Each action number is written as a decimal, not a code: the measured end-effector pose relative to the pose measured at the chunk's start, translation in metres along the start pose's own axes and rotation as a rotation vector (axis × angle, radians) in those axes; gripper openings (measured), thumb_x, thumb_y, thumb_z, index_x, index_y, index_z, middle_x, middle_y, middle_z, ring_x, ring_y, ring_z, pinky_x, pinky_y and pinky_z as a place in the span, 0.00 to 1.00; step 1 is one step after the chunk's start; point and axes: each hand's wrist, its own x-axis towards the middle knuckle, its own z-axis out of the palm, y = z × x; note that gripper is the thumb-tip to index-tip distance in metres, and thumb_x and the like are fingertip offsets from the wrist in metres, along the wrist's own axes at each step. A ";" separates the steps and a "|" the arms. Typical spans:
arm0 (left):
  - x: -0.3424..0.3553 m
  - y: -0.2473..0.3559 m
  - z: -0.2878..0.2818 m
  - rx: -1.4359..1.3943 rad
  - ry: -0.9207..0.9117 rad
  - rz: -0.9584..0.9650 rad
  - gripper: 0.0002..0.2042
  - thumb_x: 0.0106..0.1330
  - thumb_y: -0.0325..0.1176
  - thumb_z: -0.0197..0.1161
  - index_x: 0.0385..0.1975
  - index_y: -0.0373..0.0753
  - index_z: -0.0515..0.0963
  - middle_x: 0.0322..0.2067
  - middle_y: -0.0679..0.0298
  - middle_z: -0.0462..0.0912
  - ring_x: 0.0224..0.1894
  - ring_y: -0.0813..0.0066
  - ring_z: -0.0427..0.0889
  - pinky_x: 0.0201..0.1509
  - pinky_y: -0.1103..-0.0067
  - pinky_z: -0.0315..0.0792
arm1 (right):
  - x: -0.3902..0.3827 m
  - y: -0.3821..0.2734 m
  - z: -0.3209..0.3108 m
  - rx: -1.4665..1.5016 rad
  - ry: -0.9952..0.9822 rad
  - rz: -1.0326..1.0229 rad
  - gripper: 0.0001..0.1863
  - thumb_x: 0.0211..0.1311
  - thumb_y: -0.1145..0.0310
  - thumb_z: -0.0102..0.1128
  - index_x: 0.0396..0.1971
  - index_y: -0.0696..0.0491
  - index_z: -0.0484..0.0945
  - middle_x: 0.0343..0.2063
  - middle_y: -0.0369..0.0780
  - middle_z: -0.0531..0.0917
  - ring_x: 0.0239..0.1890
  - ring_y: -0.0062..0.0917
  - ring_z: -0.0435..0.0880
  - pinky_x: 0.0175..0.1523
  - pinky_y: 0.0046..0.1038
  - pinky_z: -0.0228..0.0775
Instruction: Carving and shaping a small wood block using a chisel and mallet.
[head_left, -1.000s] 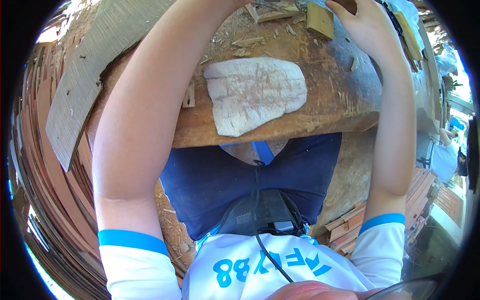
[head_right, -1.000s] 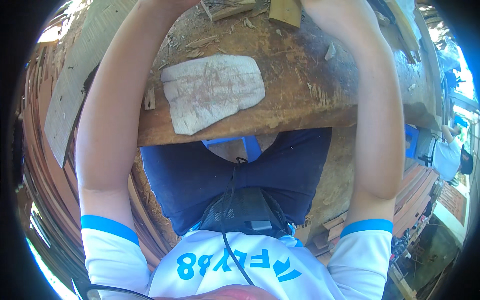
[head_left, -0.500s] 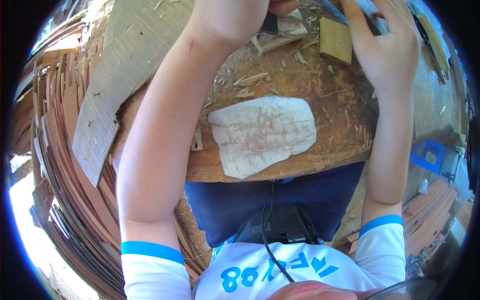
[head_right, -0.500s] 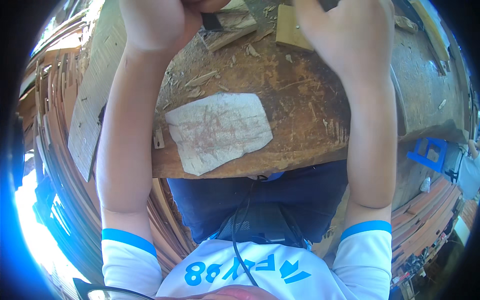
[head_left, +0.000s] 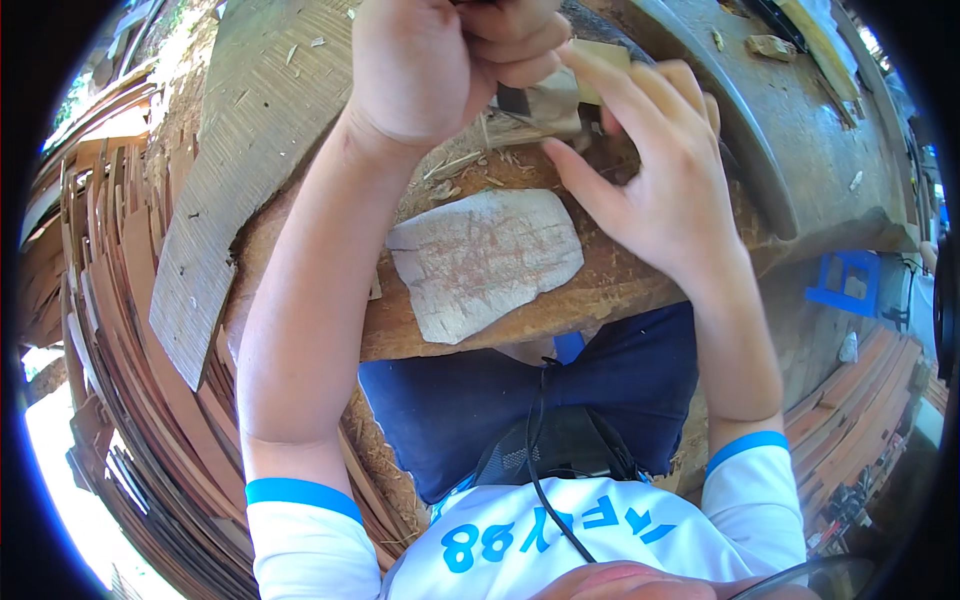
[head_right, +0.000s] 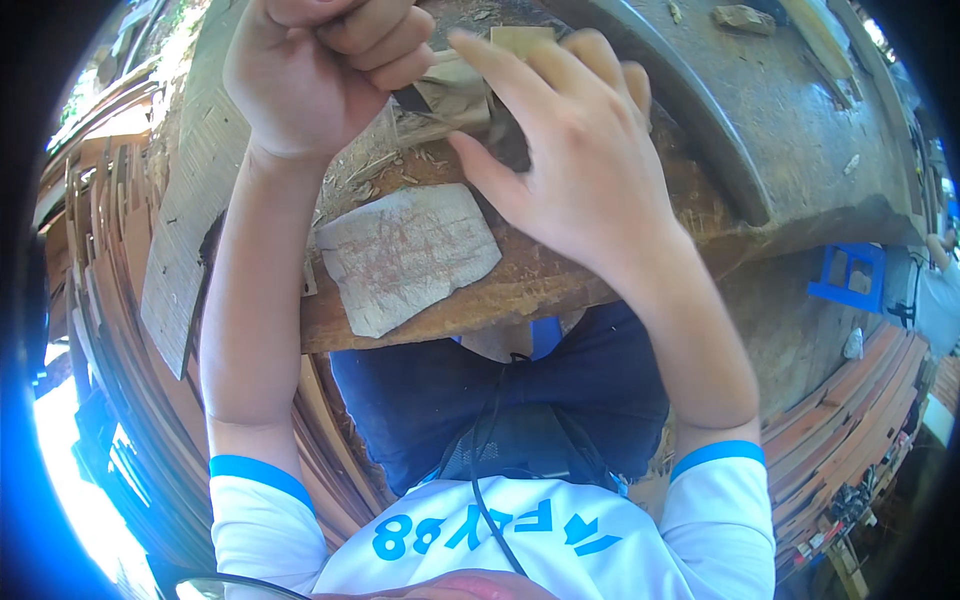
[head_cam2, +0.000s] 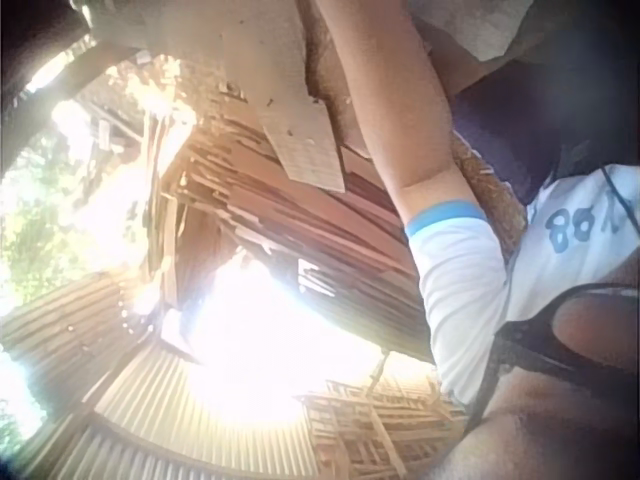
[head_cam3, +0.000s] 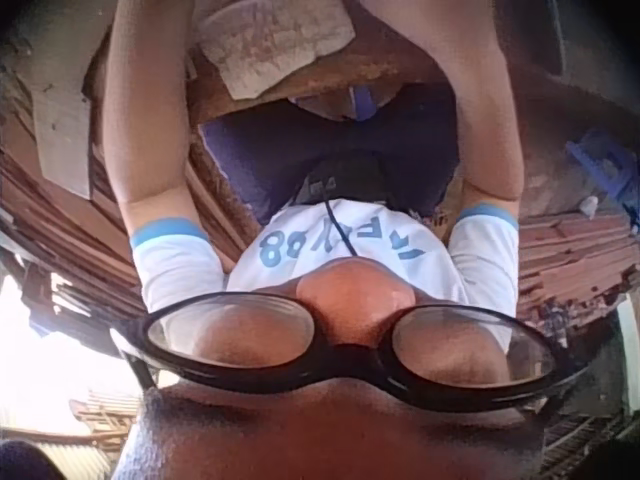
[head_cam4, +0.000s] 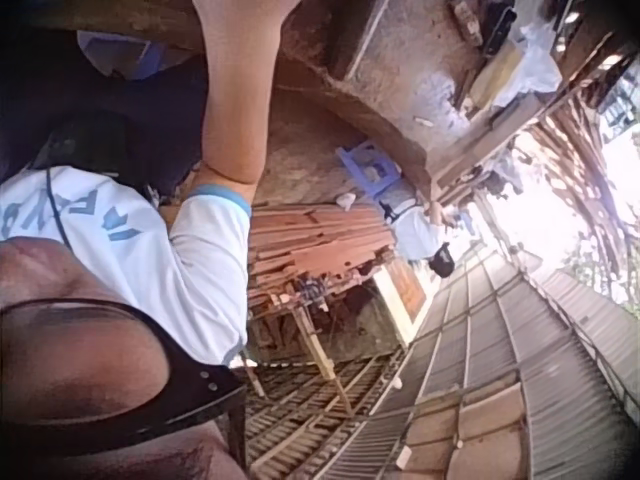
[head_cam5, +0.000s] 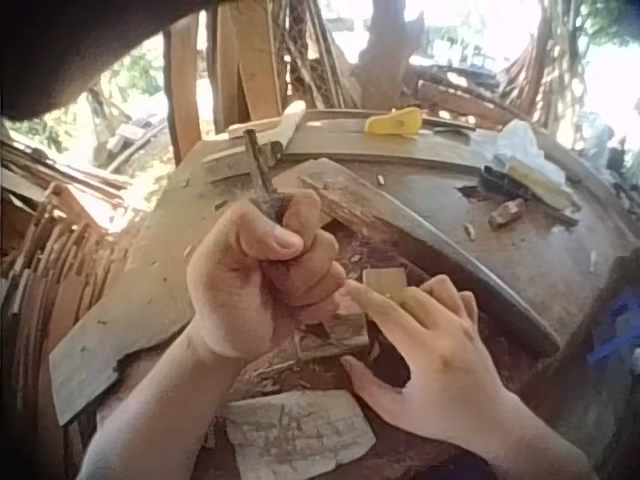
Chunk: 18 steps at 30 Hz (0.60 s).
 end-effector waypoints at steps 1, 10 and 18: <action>-0.001 -0.001 0.015 0.204 0.248 -0.058 0.09 0.64 0.37 0.48 0.23 0.47 0.59 0.16 0.73 0.52 0.17 0.80 0.48 0.22 0.77 0.48 | -0.010 -0.002 -0.006 -0.011 -0.004 -0.001 0.33 0.48 0.66 0.78 0.59 0.46 0.80 0.27 0.35 0.75 0.36 0.29 0.74 0.46 0.32 0.67; 0.010 0.004 -0.026 -0.431 -0.251 0.182 0.10 0.65 0.37 0.48 0.22 0.47 0.58 0.16 0.74 0.52 0.18 0.81 0.48 0.23 0.78 0.47 | 0.016 0.016 -0.014 0.134 -0.107 -0.051 0.23 0.47 0.75 0.68 0.46 0.48 0.75 0.46 0.36 0.80 0.55 0.36 0.74 0.64 0.38 0.64; -0.005 0.014 0.012 0.240 0.272 0.108 0.09 0.65 0.36 0.46 0.22 0.49 0.59 0.16 0.74 0.53 0.18 0.81 0.49 0.24 0.78 0.48 | -0.014 0.003 -0.028 0.077 -0.208 0.009 0.17 0.46 0.72 0.72 0.37 0.47 0.77 0.34 0.32 0.79 0.43 0.33 0.77 0.52 0.36 0.66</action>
